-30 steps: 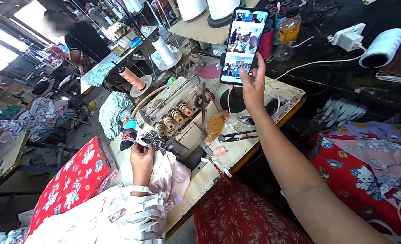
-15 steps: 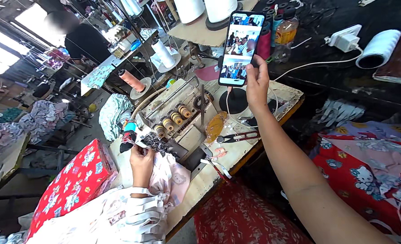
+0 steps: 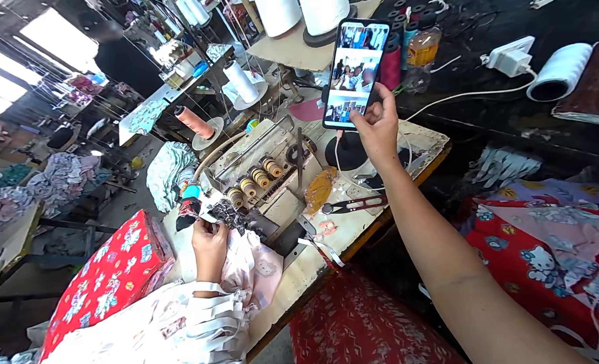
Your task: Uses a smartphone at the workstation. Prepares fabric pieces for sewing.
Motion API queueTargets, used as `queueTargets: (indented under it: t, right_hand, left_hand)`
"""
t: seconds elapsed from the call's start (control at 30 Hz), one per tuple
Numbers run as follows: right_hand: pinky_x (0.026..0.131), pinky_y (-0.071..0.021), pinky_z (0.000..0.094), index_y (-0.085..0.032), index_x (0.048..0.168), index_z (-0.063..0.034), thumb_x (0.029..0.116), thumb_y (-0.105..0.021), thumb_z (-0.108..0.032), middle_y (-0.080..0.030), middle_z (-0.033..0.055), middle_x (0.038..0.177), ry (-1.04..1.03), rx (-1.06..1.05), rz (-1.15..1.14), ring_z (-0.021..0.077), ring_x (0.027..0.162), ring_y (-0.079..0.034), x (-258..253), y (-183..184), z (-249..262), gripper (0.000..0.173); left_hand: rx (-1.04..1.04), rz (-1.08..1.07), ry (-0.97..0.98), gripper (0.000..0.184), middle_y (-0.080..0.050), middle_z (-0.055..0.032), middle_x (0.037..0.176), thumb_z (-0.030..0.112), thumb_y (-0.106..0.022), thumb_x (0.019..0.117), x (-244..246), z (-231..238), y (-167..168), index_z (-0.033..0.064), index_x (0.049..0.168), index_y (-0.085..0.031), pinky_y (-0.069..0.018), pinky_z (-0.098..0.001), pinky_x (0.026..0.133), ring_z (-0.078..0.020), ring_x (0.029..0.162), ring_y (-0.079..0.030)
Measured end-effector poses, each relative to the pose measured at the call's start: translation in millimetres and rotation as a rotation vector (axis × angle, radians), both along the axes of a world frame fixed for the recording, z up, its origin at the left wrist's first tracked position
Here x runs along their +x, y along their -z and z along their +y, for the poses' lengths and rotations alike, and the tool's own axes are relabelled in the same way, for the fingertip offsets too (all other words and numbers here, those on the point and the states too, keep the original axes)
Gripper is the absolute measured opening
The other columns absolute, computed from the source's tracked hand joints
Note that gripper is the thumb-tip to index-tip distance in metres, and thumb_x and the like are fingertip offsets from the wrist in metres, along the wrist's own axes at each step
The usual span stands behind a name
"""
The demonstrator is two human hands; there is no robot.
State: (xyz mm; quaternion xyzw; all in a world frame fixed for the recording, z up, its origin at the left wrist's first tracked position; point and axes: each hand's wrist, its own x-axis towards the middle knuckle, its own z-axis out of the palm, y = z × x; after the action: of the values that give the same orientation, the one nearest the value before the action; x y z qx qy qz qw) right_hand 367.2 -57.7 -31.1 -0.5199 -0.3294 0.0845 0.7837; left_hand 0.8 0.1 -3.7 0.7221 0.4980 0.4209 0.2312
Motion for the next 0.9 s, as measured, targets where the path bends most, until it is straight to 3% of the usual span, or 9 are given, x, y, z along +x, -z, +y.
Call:
queueTargets:
  t: [0.13, 0.27, 0.43, 0.53, 0.63, 0.73, 0.9]
  right_hand:
    - [0.076, -0.0534, 0.0215, -0.033, 0.153, 0.0021, 0.1016, -0.061, -0.018, -0.064, 0.0079, 0.101, -0.019, -0.021, -0.007, 0.0051, 0.08, -0.062, 1.9, 2.5, -3.9, 0.062]
    - [0.081, -0.0558, 0.0297, -0.031, 0.156, -0.0001, 0.1095, -0.04, -0.028, -0.066, 0.0122, 0.108, -0.033, -0.057, 0.001, 0.0126, 0.089, -0.067, 14.7, 15.8, -14.3, 0.055]
    - [0.08, -0.0559, 0.029, -0.045, 0.145, 0.0062, 0.1126, -0.024, -0.027, -0.069, 0.0099, 0.102, 0.039, -0.04, 0.022, 0.011, 0.083, -0.067, 40.6, 34.4, -33.4, 0.051]
    - [0.074, -0.0567, 0.027, -0.054, 0.132, 0.0064, 0.1124, -0.02, -0.028, -0.071, 0.0033, 0.091, 0.075, 0.04, 0.111, 0.008, 0.074, -0.067, 60.3, 43.8, -42.7, 0.052]
    - [0.07, -0.0591, 0.0253, -0.055, 0.123, 0.0007, 0.1129, -0.018, -0.029, -0.07, -0.005, 0.08, 0.061, 0.17, 0.263, 0.006, 0.068, -0.068, 78.0, 49.5, -51.3, 0.049]
    - [0.068, -0.0591, 0.0247, -0.055, 0.121, -0.0029, 0.1129, -0.013, -0.031, -0.069, -0.0061, 0.077, 0.065, 0.219, 0.363, 0.0062, 0.065, -0.068, 88.4, 52.3, -56.1, 0.051]
    - [0.066, -0.057, 0.0222, -0.058, 0.12, 0.0009, 0.1131, -0.018, -0.029, -0.068, -0.0055, 0.076, 0.099, 0.103, 0.346, 0.0043, 0.063, -0.065, 86.8, 73.6, -46.2, 0.05]
  left_hand:
    - [-0.001, -0.01, 0.018, 0.046, -0.065, -0.0095, 0.108, 0.0, -0.063, 0.0876, -1.3, 1.1, 1.1, -0.013, 0.129, -0.048, -0.0484, -0.0109, 0.083, 0.0063, 0.093, -0.06]
    - [-0.005, -0.02, 0.015, 0.047, -0.065, -0.0099, 0.108, -0.002, -0.062, 0.088, -2.8, 2.6, 2.1, -0.013, 0.131, -0.047, -0.0487, -0.011, 0.083, 0.0061, 0.093, -0.06]
    - [-0.006, 0.021, -0.001, 0.049, -0.064, -0.0157, 0.115, -0.002, -0.062, 0.0887, -1.7, 1.2, 0.8, -0.0148, 0.133, -0.047, -0.0486, -0.0128, 0.087, 0.0035, 0.098, -0.06]
    - [0.003, 0.027, -0.011, 0.048, -0.065, -0.0147, 0.114, -0.002, -0.062, 0.0878, -0.5, 1.1, 0.2, -0.0146, 0.132, -0.048, -0.0483, -0.0116, 0.085, 0.005, 0.097, -0.06]
    - [0.005, 0.016, -0.008, 0.049, -0.065, -0.0123, 0.113, -0.002, -0.063, 0.087, 0.2, 0.4, 0.4, -0.014, 0.132, -0.048, -0.0486, -0.0109, 0.085, 0.0065, 0.097, -0.06]
    - [0.014, 0.011, 0.001, 0.049, -0.065, -0.0112, 0.112, -0.002, -0.063, 0.0862, 0.5, 0.3, 0.2, -0.0145, 0.13, -0.047, -0.0484, -0.0098, 0.085, 0.0079, 0.096, -0.06]
    - [0.024, 0.011, 0.007, 0.049, -0.065, -0.0099, 0.11, -0.001, -0.063, 0.0866, 1.5, -1.0, -0.4, -0.0154, 0.13, -0.047, -0.0481, -0.0087, 0.085, 0.0093, 0.095, -0.06]
